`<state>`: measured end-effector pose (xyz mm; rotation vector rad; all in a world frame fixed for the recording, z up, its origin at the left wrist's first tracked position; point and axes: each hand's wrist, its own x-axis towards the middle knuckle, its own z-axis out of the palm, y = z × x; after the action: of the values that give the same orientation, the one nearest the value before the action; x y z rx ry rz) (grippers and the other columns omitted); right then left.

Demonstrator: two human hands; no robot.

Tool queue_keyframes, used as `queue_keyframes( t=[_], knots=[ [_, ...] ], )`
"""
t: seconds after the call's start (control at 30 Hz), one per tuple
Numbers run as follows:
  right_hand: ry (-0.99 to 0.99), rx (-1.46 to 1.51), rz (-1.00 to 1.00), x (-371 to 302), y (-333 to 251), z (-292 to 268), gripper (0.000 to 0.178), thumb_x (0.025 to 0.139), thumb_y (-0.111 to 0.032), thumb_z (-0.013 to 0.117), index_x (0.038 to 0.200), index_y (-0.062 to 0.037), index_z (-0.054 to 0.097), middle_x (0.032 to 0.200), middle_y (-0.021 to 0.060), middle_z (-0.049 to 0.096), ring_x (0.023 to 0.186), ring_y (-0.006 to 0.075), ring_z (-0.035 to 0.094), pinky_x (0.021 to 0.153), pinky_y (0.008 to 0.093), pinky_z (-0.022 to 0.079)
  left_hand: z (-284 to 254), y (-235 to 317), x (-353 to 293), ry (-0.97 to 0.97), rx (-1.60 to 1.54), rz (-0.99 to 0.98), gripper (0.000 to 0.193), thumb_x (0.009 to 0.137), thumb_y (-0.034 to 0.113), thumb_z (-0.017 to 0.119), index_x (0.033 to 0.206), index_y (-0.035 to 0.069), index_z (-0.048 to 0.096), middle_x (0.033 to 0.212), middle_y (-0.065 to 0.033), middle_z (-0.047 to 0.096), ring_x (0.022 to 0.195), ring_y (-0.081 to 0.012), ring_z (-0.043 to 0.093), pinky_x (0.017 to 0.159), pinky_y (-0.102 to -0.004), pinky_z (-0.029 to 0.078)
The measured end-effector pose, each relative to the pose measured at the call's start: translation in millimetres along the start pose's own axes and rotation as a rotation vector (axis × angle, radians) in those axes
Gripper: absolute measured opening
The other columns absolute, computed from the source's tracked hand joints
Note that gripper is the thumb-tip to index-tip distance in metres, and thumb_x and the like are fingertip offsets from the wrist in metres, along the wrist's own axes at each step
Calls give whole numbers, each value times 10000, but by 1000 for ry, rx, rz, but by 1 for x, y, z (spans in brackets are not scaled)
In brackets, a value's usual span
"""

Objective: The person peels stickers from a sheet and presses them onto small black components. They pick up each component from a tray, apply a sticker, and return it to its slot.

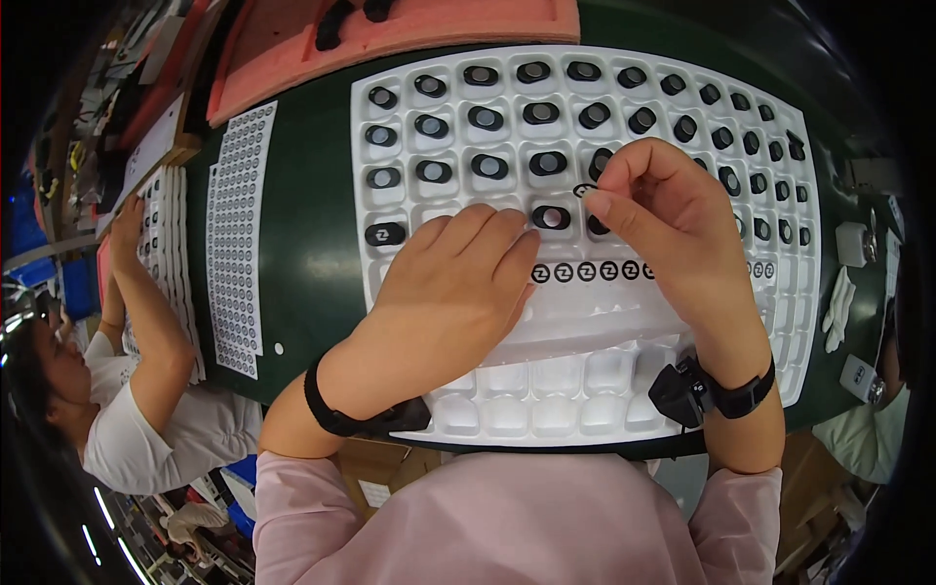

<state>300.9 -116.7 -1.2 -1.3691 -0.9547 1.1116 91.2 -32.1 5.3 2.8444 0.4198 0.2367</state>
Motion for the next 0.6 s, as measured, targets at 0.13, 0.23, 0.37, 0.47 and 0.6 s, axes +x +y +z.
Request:
queue_keyframes(
  t=[0.13,0.23,0.37,0.47,0.6],
  knots=[
    [-34,-282,18,-1,-15,-5,64,919,-8,667,939,-23,609,911,-8,588,822,74,540,763,236,456,12,-3,-2,11,73,39,489,765,107,731,1234,25,617,1239,-116,599,1116,-301,575,896,-415,462],
    [-60,-442,19,2,-15,-4,66,909,-8,668,936,-13,607,908,10,572,821,96,544,763,253,461,18,-7,-4,28,102,62,506,762,115,728,1246,23,616,1234,-113,598,1113,-288,576,878,-401,458],
    [-106,-605,-13,11,-8,2,80,893,-16,674,932,-4,606,888,37,533,820,142,549,759,275,465,21,-10,-7,38,120,63,506,764,128,716,1252,29,621,1223,-105,600,1099,-267,581,853,-378,455],
    [-151,-762,-54,18,0,5,81,887,-18,674,928,-2,605,872,53,505,821,174,551,759,282,466,23,-11,-8,48,121,52,483,774,135,699,1242,32,632,1213,-95,602,1087,-252,585,842,-362,454],
    [-141,-770,-107,18,6,7,85,869,-20,684,903,-2,608,854,66,480,818,201,530,729,296,454,27,-12,-9,83,158,70,439,786,129,673,1217,46,651,1198,-76,606,1066,-225,592,832,-344,455]
  ],
)
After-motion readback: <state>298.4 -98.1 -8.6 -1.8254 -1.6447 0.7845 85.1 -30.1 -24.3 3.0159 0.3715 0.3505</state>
